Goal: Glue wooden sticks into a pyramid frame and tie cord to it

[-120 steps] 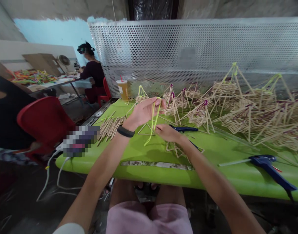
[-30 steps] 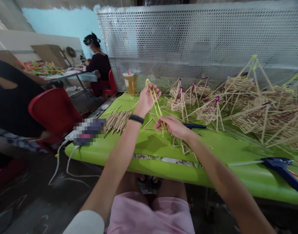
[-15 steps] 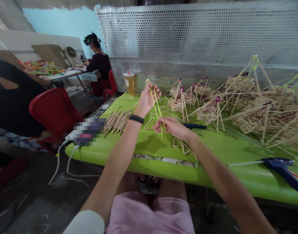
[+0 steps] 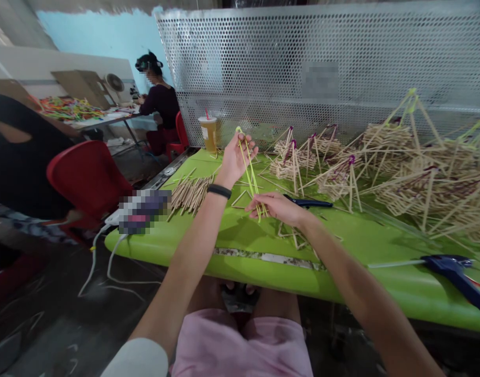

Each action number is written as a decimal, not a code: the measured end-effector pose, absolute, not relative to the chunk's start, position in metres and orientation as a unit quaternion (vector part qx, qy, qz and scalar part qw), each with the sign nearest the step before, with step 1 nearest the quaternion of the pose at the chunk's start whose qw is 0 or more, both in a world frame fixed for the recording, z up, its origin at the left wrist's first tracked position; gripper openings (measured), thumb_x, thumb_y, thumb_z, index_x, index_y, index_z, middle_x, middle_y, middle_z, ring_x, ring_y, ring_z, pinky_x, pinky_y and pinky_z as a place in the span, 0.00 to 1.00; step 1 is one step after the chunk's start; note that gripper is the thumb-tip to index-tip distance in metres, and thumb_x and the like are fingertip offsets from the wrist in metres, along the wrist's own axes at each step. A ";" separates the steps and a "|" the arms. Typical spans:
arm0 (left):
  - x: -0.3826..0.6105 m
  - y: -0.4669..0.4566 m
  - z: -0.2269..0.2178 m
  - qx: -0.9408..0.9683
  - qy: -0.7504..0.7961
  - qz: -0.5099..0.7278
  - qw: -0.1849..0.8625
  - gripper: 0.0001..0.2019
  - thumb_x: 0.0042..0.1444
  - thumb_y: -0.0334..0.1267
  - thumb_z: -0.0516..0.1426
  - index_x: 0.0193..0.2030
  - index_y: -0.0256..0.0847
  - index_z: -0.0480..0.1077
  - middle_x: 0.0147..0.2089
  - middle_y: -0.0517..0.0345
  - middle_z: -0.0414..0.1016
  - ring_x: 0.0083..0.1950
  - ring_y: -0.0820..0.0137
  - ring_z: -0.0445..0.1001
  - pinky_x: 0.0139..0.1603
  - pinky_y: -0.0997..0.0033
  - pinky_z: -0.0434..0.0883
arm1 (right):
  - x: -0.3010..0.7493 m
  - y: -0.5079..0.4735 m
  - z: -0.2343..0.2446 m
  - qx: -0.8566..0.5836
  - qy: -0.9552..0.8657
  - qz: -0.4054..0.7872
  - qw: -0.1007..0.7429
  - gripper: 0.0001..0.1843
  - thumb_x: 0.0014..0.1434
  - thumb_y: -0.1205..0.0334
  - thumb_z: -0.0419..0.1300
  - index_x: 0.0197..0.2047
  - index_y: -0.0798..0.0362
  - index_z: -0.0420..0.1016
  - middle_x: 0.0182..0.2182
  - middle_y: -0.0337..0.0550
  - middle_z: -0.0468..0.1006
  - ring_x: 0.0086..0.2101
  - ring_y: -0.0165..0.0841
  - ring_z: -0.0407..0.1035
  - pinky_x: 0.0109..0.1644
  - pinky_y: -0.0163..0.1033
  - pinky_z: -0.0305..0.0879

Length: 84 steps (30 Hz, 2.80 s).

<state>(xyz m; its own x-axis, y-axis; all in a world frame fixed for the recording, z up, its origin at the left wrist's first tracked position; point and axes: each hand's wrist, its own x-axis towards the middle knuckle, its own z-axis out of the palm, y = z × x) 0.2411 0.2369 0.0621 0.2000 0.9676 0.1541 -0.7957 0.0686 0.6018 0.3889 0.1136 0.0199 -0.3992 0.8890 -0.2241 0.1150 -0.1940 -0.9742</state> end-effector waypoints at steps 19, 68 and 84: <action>0.238 0.239 0.062 0.281 0.156 0.633 0.704 0.13 0.78 0.44 0.52 0.43 0.45 0.74 0.39 0.59 0.82 0.49 0.71 0.85 0.58 0.67 0.79 | 0.389 0.112 0.019 -0.473 -0.571 0.609 0.281 0.23 0.77 0.58 0.57 0.32 0.52 0.85 0.35 0.46 0.85 0.36 0.32 0.78 0.46 0.37 0.77; 0.231 0.239 0.067 0.265 0.148 0.667 0.681 0.15 0.78 0.43 0.51 0.40 0.43 0.73 0.35 0.58 0.77 0.45 0.72 0.83 0.55 0.71 0.79 | 0.399 0.117 0.019 -0.491 -0.614 0.560 0.262 0.21 0.72 0.54 0.61 0.29 0.51 0.85 0.31 0.45 0.83 0.34 0.33 0.74 0.41 0.37 0.69; 0.231 0.236 0.068 0.246 0.130 0.661 0.697 0.13 0.77 0.41 0.54 0.40 0.41 0.73 0.32 0.61 0.74 0.32 0.77 0.77 0.43 0.77 0.78 | 0.407 0.124 0.014 -0.502 -0.630 0.538 0.247 0.22 0.70 0.50 0.61 0.30 0.52 0.86 0.32 0.47 0.84 0.34 0.34 0.73 0.40 0.39 0.67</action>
